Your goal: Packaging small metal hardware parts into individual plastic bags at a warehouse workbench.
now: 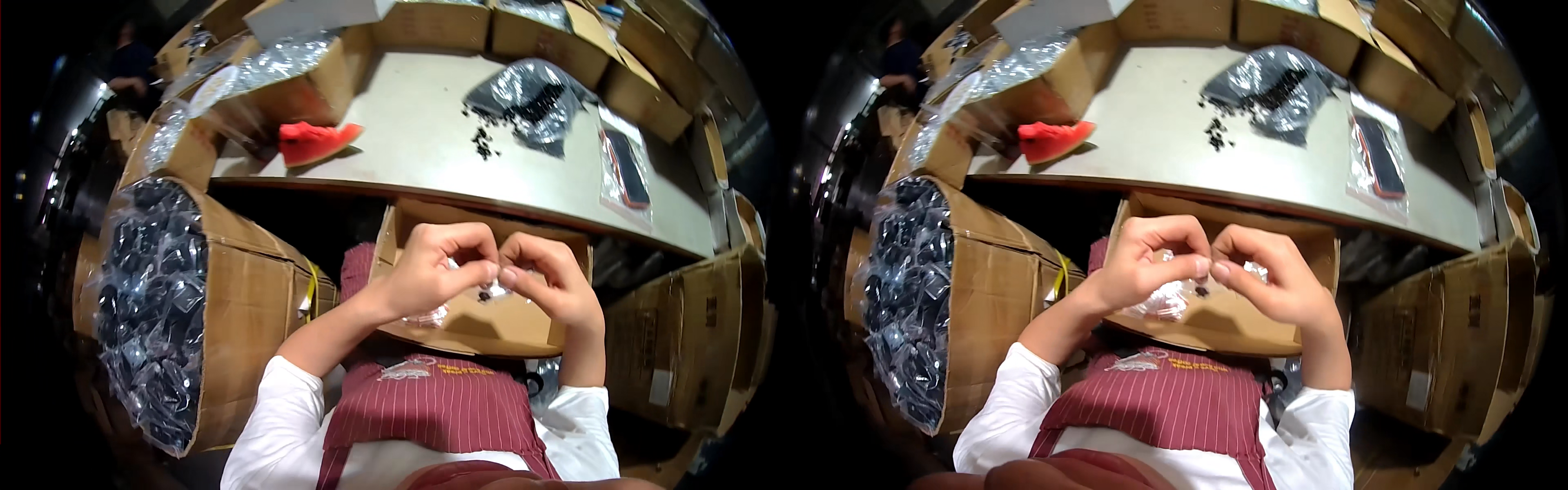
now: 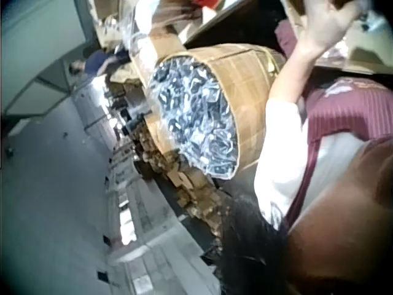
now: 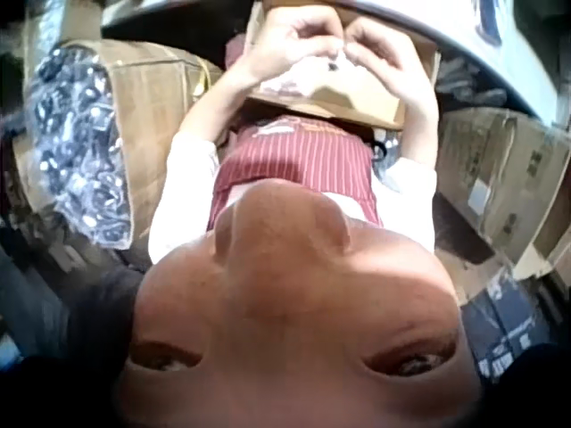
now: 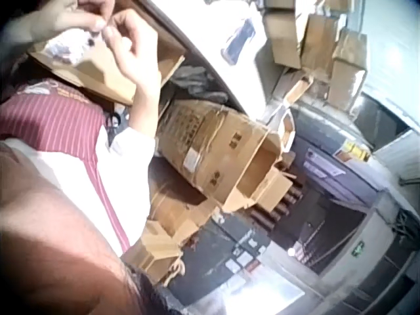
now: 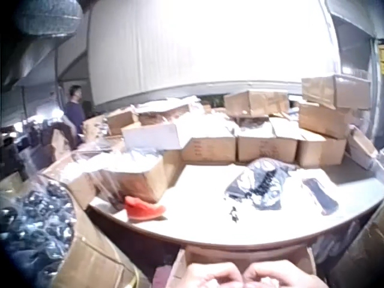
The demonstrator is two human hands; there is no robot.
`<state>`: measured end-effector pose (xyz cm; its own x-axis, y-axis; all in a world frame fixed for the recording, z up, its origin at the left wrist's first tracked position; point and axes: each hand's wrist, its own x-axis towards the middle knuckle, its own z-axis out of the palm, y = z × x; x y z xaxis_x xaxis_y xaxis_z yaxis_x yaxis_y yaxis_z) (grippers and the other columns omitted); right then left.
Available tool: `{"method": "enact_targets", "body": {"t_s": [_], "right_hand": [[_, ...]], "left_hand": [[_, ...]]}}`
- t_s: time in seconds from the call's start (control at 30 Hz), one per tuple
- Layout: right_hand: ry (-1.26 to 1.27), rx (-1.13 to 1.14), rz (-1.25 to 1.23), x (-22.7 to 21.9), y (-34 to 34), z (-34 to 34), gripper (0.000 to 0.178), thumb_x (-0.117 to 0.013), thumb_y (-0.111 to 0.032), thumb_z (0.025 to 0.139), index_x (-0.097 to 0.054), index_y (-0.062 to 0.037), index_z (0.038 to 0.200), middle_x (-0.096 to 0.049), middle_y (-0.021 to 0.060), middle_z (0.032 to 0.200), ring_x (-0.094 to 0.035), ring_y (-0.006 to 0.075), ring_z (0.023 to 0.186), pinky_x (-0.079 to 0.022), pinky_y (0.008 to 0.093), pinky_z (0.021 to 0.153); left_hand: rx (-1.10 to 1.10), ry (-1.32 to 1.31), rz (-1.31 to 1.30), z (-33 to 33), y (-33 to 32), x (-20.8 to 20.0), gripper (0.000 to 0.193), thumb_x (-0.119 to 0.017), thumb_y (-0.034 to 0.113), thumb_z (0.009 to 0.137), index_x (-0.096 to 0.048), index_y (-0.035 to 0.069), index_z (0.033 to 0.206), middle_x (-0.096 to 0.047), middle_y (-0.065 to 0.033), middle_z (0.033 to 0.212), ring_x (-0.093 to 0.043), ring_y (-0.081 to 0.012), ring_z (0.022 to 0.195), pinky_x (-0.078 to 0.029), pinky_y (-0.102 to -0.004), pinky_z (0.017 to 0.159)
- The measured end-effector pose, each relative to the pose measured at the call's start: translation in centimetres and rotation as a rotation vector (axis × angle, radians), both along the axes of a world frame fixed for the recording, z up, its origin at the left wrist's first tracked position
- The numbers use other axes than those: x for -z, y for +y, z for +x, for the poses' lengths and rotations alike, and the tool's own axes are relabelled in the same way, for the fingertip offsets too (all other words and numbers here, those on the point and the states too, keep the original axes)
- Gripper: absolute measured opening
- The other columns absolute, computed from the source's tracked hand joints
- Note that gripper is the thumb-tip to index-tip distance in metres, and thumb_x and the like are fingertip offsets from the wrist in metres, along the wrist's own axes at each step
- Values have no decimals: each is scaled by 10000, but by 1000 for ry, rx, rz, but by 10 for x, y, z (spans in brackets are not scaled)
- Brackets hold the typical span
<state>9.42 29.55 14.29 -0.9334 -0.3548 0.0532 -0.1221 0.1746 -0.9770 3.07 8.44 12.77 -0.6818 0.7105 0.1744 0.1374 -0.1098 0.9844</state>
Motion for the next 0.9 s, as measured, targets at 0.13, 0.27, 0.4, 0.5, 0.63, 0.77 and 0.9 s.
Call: {"method": "enact_targets", "body": {"t_s": [0.13,0.27,0.4,0.5,0.63,0.77,0.9], "right_hand": [[-95,89,-251,-12,-8,-3,178,-657,-157,948,-598,1,890,-554,-6,765,-499,55,698,-387,213,613],[51,307,-553,-7,15,-13,242,-663,-211,935,-551,-57,786,-527,-12,682,-476,64,586,-382,223,550],[71,473,-311,-3,16,-12,168,-624,-168,953,-566,-47,852,-560,18,754,-501,90,648,-403,225,603],[17,431,-83,28,38,-4,167,-652,-120,954,-595,-17,1073,-621,21,917,-574,89,808,-473,246,718],[-44,352,896,74,60,25,492,-731,-271,885,-518,13,1225,-629,225,1043,-652,396,932,-542,426,808],[-121,199,1262,126,32,31,704,-800,-264,795,-438,5,1336,-601,258,1111,-622,447,1056,-540,497,862],[140,-94,942,145,47,10,189,-653,-56,786,-634,3,964,-671,235,913,-620,458,889,-503,510,788]], "left_hand": [[-15,-30,118,-11,-1,-23,60,-681,49,870,-646,0,865,-642,-21,769,-595,-63,717,-457,-214,645],[-336,166,386,-115,5,-82,186,-654,222,910,-597,65,830,-601,-14,750,-539,-94,653,-433,-245,578],[-708,395,298,-312,-58,-120,177,-609,226,960,-674,82,1042,-714,-77,963,-663,-136,819,-484,-237,633],[-775,469,242,-372,-93,-107,212,-568,230,975,-668,70,1071,-708,-57,1000,-670,-147,842,-522,-279,641],[-707,663,274,-224,12,-100,233,-595,184,957,-666,2,1085,-706,-67,944,-677,-168,846,-543,-289,725],[-342,606,119,-101,48,-34,220,-642,145,932,-690,-34,1051,-735,-93,949,-671,-133,813,-523,-288,718],[44,307,-161,-46,43,19,200,-581,59,976,-682,-58,1103,-730,-106,1022,-711,-152,951,-563,-279,847]]}}
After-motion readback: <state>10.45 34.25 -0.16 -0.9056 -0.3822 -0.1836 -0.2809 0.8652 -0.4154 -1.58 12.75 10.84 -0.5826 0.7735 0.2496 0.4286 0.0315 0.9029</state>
